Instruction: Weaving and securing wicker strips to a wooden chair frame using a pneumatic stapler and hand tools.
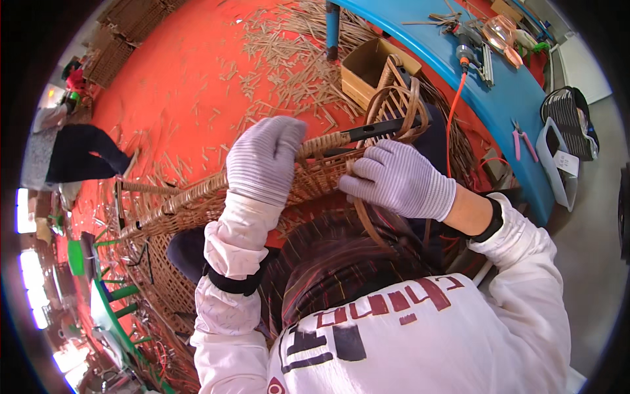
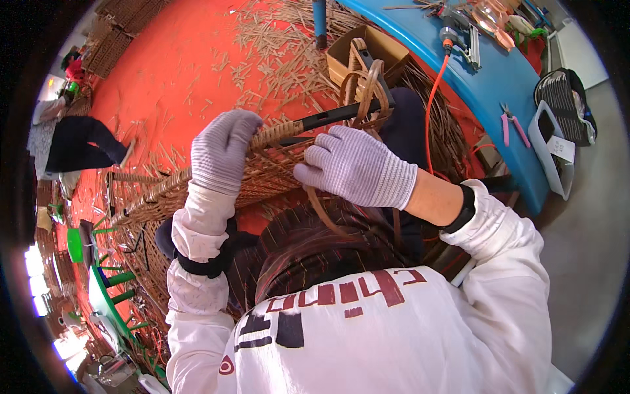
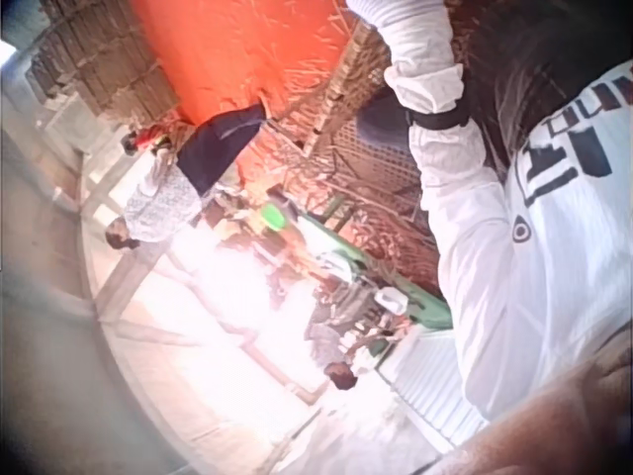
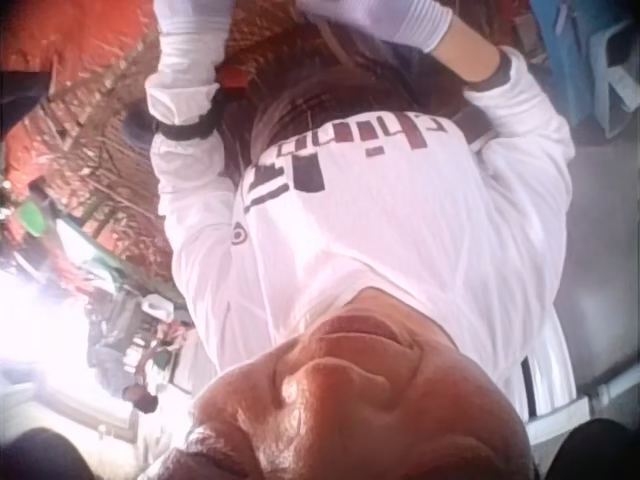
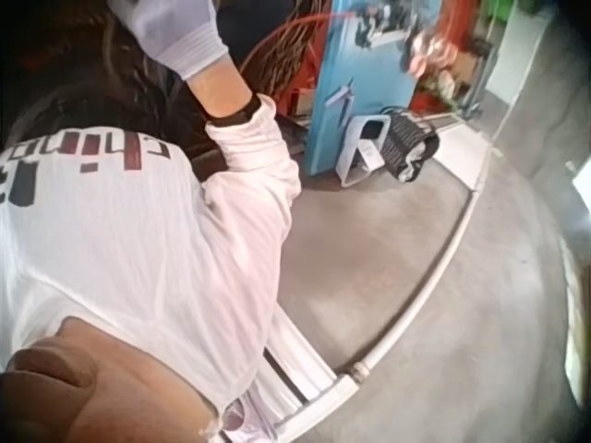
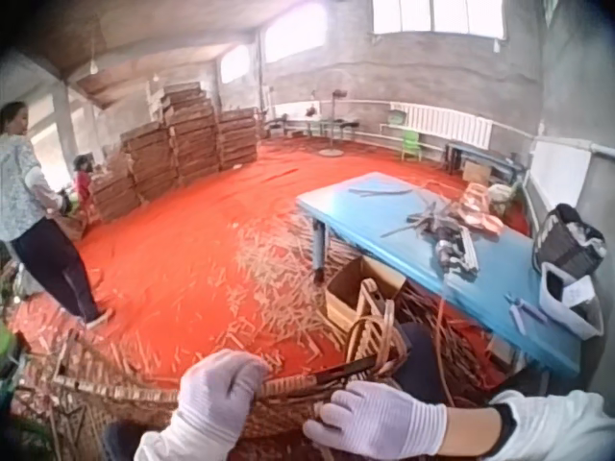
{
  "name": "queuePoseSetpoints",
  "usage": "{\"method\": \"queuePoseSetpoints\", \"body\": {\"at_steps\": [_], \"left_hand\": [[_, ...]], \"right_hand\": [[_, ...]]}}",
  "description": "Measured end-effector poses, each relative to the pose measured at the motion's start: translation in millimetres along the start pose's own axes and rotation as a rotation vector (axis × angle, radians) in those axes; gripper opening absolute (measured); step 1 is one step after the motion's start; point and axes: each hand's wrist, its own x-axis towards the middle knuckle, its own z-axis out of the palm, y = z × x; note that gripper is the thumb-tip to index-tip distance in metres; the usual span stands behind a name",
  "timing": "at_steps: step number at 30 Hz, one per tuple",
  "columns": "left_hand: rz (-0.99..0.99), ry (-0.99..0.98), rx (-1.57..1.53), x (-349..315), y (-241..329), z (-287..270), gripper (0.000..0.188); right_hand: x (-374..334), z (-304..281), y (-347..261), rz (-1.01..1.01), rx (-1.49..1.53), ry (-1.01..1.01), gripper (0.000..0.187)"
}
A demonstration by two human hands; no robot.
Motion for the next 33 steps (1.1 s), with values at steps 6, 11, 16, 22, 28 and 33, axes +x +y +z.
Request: {"method": "queuePoseSetpoints", "body": {"at_steps": [6,11,16,22,28,33], "left_hand": [[0.291,0.043,0.286,-10,-2,2,0.017],[0.324,0.003,0.436,-8,-6,5,0.014],[0.374,0.076,0.445,-10,-8,12,0.024],[0.34,0.041,0.472,-12,-5,10,0.014],[0.448,0.045,0.379,-13,3,18,0.022],[0.331,-0.085,0.388,-11,5,30,0.039]], "right_hand": [[13,-3,7,0.221,0.323,0.342,0.016],[8,-1,3,0.432,0.778,0.494,0.016],[16,-14,7,0.649,0.811,0.488,0.014],[21,-18,23,0.385,0.365,0.541,0.013],[29,-7,24,0.409,0.29,0.567,0.016],[39,4,20,0.413,0.265,0.62,0.015]]}}
